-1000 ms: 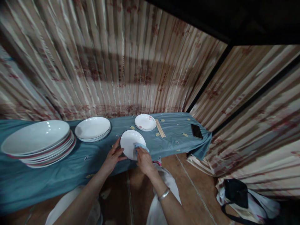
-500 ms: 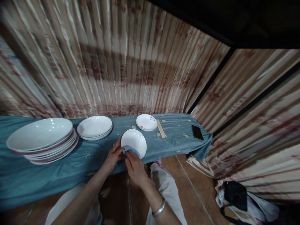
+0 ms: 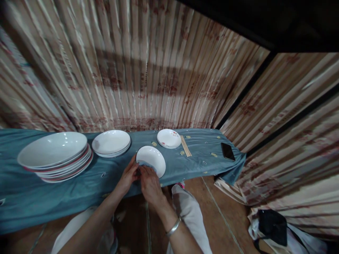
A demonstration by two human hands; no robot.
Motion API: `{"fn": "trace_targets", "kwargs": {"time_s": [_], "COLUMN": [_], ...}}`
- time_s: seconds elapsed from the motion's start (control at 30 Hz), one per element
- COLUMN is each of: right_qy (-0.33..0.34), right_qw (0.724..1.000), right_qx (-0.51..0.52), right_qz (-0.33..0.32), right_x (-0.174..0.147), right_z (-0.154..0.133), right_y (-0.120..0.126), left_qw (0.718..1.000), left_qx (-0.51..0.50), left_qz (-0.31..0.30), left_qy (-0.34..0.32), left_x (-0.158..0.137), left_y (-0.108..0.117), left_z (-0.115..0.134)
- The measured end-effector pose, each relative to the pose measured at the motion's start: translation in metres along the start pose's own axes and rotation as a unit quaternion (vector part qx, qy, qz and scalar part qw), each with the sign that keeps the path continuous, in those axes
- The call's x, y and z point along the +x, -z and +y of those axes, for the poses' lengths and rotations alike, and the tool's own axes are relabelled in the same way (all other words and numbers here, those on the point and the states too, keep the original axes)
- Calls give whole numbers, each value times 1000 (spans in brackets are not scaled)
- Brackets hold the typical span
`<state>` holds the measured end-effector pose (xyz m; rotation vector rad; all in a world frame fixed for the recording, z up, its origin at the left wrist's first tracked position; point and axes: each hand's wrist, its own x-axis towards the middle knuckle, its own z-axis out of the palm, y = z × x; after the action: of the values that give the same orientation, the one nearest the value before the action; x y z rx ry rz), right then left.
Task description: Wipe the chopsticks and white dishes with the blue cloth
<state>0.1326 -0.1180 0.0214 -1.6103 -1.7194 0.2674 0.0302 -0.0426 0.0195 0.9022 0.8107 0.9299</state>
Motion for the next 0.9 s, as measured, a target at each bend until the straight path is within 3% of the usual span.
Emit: {"fn": "trace_targets", "kwargs": {"time_s": [0.2, 0.33, 0.43, 0.5, 0.57, 0.67, 0.9], "right_qy": [-22, -81, -150, -202, -242, -260, -285], "right_qw": [998, 987, 963, 927, 865, 786, 718], "right_qx": [35, 100, 173, 265, 395, 532, 619], "right_qz": [45, 98, 143, 174, 192, 176, 139], "right_x": [11, 23, 32, 36, 36, 32, 21], "right_z": [-2, 4, 13, 22, 32, 49, 87], "right_y": [19, 39, 57, 68, 76, 80, 62], "left_qw": [999, 999, 1000, 997, 992, 988, 996], "left_qx": [-45, -42, -12, 6, 12, -22, -82], "left_qz": [-9, -21, 8, 50, 94, 136, 24], "left_qy": [19, 1, -16, -53, -84, -72, -13], "left_x": [-2, 3, 11, 17, 22, 25, 21], "left_y": [-3, -3, -1, 1, 3, 5, 10], "left_z": [8, 3, -2, -4, -3, 3, 20]}}
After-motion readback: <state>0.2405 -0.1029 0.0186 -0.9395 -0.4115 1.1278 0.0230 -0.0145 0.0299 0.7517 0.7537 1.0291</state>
